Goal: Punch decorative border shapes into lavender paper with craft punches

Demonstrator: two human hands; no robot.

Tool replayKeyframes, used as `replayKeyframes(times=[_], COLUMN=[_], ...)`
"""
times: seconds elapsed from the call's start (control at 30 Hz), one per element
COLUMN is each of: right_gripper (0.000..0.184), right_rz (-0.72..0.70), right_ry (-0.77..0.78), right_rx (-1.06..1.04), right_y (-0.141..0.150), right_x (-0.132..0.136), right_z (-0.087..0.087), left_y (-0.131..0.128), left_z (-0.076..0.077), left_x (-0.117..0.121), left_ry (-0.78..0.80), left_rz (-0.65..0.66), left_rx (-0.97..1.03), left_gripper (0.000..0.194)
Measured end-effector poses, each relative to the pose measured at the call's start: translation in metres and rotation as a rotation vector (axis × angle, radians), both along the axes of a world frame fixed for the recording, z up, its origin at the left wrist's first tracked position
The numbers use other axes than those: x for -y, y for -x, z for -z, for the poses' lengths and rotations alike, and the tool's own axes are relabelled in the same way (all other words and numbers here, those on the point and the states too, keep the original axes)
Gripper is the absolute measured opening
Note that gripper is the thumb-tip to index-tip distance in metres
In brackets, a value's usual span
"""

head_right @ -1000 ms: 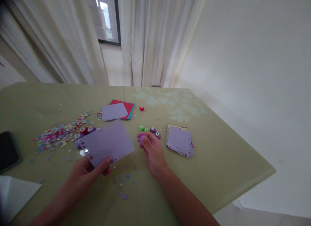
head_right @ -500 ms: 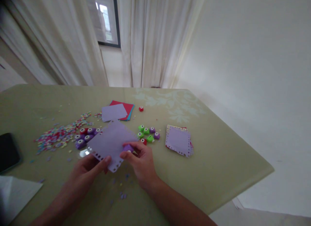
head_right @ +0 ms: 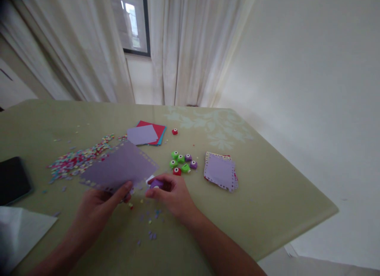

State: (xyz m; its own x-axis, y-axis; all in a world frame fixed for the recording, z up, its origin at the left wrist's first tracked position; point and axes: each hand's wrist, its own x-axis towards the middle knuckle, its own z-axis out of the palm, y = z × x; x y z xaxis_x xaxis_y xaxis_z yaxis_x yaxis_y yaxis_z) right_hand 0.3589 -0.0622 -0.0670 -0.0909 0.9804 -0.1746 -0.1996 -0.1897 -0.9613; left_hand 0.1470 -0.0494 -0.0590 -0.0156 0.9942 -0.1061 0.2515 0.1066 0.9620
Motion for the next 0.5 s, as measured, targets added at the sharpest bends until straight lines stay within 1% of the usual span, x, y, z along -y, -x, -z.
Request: replayKeyframes(times=[0.13, 0.27, 0.4, 0.5], right_gripper=[0.037, 0.044, 0.047, 0.049], right_rz=[-0.055, -0.043, -0.053, -0.05], right_ry=[0.008, 0.024, -0.002, -0.016], right_rx=[-0.049, -0.074, -0.065, -0.058], right_y=[0.0061, 0.0062, 0.0041, 0.0023], right_x=[0.0025, 0.0017, 0.0004, 0.0007], right_z=[0.0002, 0.0004, 0.0005, 0.0025], left_y=[-0.0036, -0.0034, -0.0028, -0.0033], left_z=[0.0027, 0.0063, 0.006, 0.0056], left_x=[0.003, 0.0037, 0.0043, 0.0048], left_ry=[-0.003, -0.012, -0.016, -0.007], left_rz=[0.064, 0.093, 0.091, 0.124], left_rx=[-0.004, -0.019, -0.031, -0.019], left_gripper=[0.037, 0.038, 0.037, 0.037])
